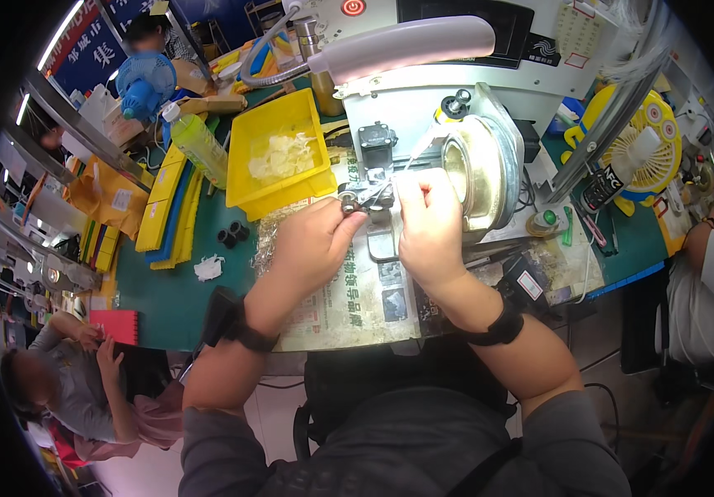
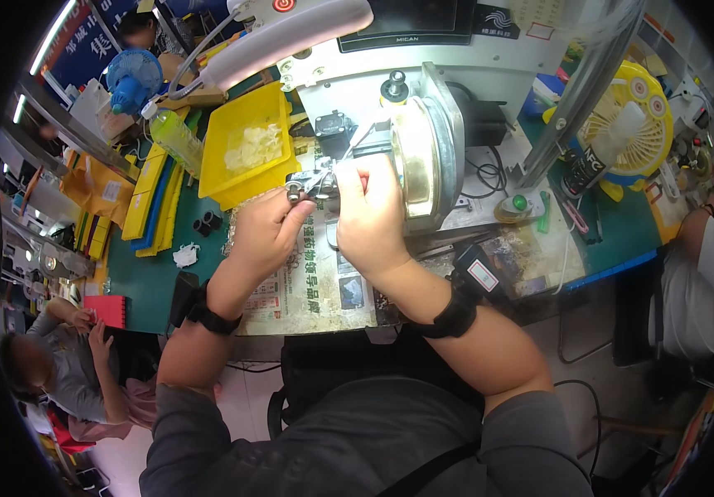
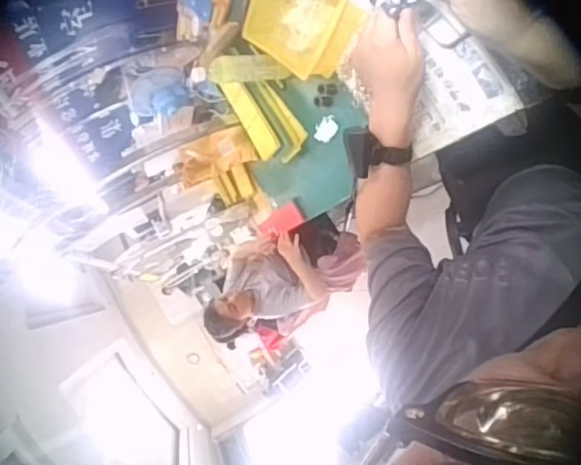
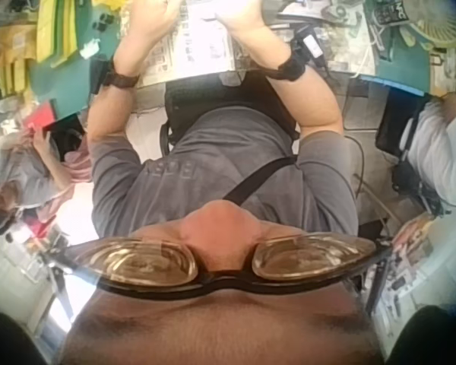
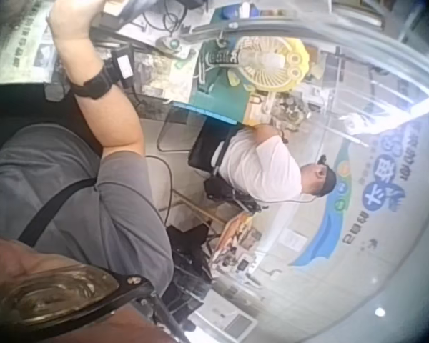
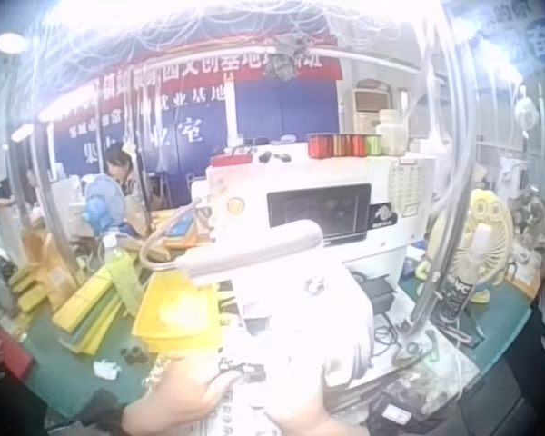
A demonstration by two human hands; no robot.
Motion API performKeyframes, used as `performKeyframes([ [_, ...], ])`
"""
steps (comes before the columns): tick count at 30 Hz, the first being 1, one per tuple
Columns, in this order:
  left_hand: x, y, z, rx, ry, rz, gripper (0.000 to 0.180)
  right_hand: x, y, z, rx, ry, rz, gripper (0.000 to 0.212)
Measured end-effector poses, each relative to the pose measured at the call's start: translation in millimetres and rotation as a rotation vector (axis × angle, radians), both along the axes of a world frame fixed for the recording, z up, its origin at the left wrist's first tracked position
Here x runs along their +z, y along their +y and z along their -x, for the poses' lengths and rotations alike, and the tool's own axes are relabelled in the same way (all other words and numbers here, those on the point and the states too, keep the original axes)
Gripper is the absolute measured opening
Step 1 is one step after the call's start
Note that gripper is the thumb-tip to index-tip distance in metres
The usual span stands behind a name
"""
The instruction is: Assembling and gluing small mechanical components at a factory workstation.
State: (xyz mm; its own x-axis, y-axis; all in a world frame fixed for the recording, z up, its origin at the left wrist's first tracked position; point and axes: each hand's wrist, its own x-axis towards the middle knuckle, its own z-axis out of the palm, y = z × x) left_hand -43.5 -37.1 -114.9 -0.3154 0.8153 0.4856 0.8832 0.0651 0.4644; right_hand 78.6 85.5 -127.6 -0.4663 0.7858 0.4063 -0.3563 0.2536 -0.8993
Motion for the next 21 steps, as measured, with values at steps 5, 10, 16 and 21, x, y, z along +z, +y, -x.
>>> performKeyframes([
  [5, -5, 2, 19, -0.066, 0.083, 0.051, 0.021, 3, -3, -1, 0.020, -0.003, 0.009, 0.009],
  [10, 4, 1, 12, -0.038, 0.123, -0.021, 0.019, 0, 3, -1, -0.035, -0.025, -0.027, 0.012],
  [16, -9, 1, 17, -0.044, 0.268, 0.038, 0.023, 5, 3, -1, 0.019, -0.066, -0.105, 0.011],
  [21, -15, 7, 10, -0.079, 0.197, -0.068, 0.021, -1, 6, -1, 0.094, -0.047, 0.042, 0.013],
])
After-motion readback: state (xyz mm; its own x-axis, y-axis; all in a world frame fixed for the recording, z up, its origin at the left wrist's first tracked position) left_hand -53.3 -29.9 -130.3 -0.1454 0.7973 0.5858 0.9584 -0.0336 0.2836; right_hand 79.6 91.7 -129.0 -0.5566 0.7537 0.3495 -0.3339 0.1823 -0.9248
